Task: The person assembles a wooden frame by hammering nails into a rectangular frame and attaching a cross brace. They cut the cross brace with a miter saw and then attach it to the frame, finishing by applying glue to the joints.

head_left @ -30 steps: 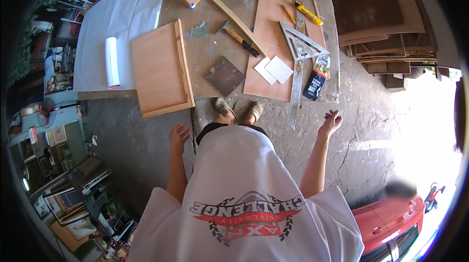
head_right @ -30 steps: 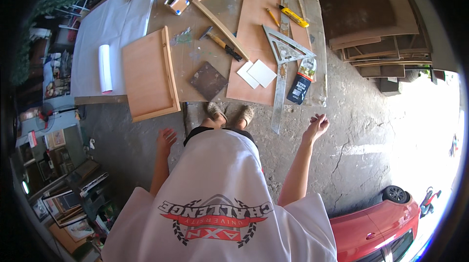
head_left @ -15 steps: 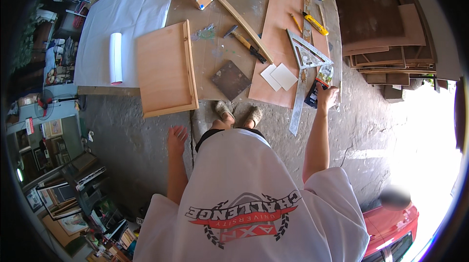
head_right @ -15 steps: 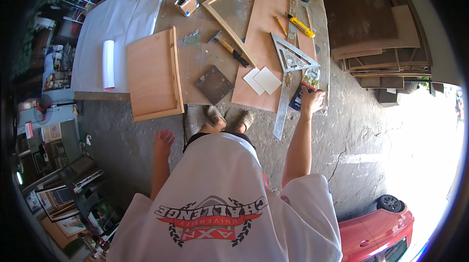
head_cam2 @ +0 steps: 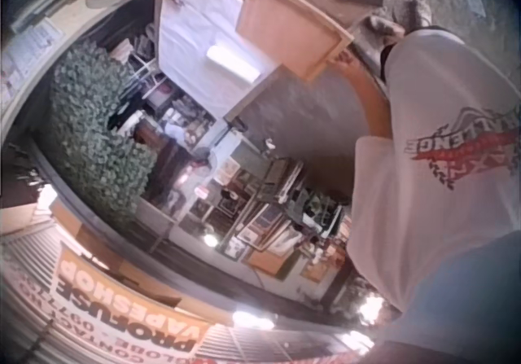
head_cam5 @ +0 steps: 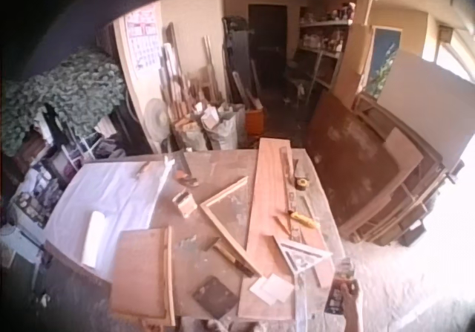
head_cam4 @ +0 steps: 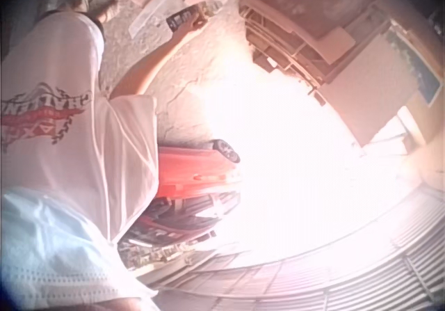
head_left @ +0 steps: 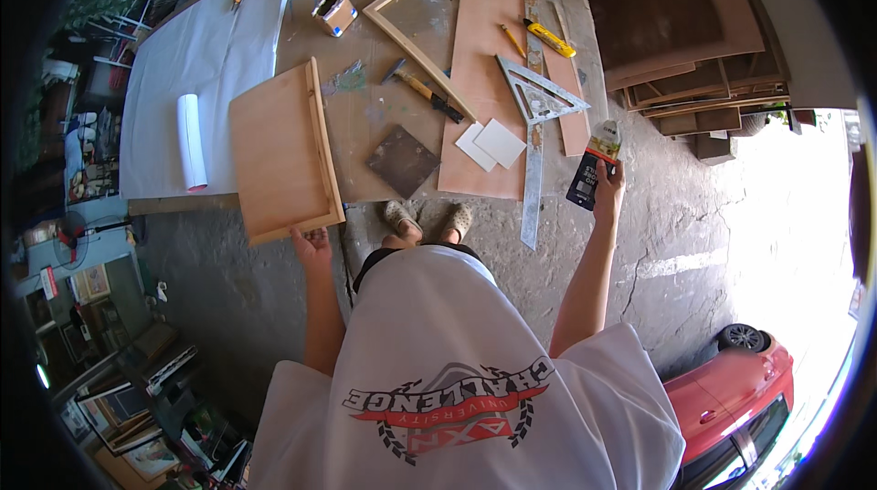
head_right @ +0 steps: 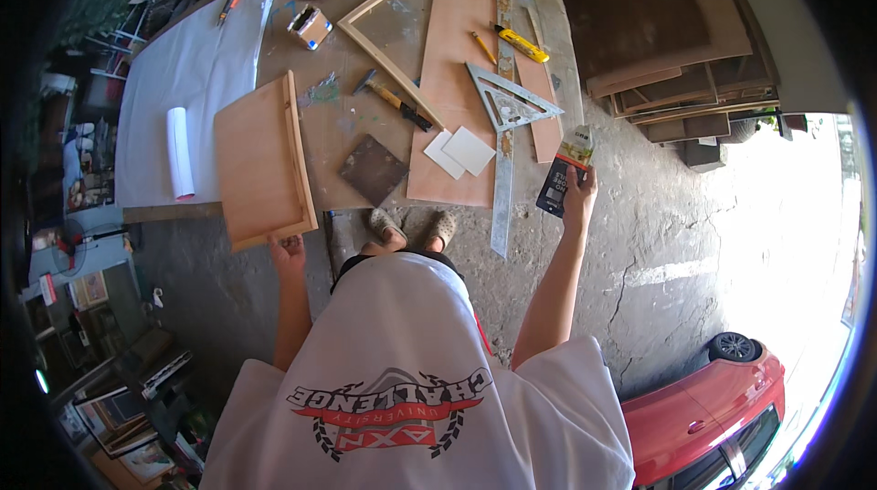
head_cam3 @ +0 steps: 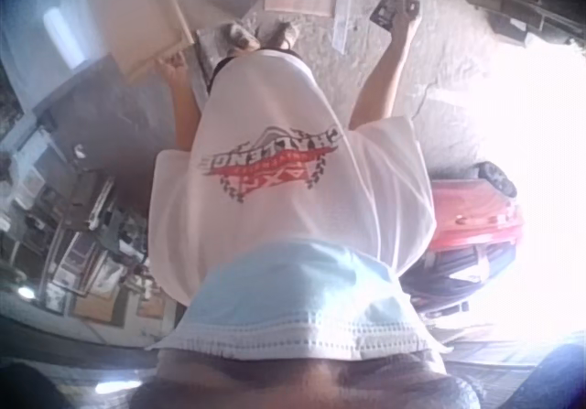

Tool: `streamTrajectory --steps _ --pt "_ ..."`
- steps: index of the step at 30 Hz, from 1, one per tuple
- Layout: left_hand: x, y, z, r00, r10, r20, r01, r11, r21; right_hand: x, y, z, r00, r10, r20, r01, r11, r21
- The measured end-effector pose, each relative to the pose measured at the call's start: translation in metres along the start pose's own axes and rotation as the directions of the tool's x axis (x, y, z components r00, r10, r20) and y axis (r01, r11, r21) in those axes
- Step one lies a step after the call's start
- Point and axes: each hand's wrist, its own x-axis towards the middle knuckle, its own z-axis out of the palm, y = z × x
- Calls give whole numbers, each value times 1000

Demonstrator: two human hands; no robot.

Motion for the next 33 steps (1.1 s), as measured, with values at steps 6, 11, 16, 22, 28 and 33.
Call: streamTrajectory --steps 6,11,16,22,28,33 --pt "29 21 -38 594 93 799 -76 995 -60 -37 -57 -25 980 -198 -2 182 897 404" --pt "-29 53 -47 886 175 430 -239 966 97 -54 -94 -33 963 -216 160 85 809 582" --pt "-111 100 -3 917 197 348 -273 944 186 -66 -121 0 946 -209 248 38 831 556" --pt "-136 132 40 917 183 355 -368 730 575 -76 -153 58 919 -175 354 39 933 359" --pt "-82 56 60 867 -25 498 -337 707 622 -99 -162 99 926 -126 355 19 957 288" --pt "-102 13 98 827 -138 545 -354 626 695 -125 -158 106 872 -121 475 61 988 139"
